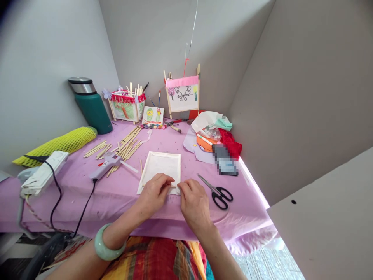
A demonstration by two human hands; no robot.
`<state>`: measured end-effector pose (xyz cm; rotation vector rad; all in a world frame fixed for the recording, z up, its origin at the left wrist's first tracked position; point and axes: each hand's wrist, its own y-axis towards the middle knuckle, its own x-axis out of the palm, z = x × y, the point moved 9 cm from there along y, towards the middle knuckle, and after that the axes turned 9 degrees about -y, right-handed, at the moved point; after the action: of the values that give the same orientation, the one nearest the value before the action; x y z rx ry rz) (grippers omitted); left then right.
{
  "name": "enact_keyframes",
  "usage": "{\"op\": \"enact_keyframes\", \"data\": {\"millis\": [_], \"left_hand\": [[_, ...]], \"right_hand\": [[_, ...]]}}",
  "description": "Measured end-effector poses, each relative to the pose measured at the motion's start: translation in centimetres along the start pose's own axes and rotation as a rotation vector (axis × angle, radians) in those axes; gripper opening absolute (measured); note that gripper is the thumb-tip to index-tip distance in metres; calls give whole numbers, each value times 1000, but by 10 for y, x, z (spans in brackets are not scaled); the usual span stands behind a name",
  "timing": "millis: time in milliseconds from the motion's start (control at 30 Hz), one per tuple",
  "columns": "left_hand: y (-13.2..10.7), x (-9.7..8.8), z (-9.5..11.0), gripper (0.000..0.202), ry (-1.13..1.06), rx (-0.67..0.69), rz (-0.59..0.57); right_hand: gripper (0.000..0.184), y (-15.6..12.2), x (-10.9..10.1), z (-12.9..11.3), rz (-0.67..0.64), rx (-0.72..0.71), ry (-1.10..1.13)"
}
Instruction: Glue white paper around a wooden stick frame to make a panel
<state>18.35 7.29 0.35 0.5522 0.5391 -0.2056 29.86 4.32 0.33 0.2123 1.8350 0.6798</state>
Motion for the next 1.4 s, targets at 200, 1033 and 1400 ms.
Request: {"op": "enact_keyframes", "data": {"millis": [200,1033,1400], "left_hand": [[-17,-54,5,20,-11,95,143],[-48,-154,-42,23,673,-50,526],[-48,-172,-82,44,913,-420,425]], "right_hand": [[23,-3,4,3,-7,-9,24],[25,-6,-5,19,69,93,330],[23,-8,1,9,-8,23,152]]}}
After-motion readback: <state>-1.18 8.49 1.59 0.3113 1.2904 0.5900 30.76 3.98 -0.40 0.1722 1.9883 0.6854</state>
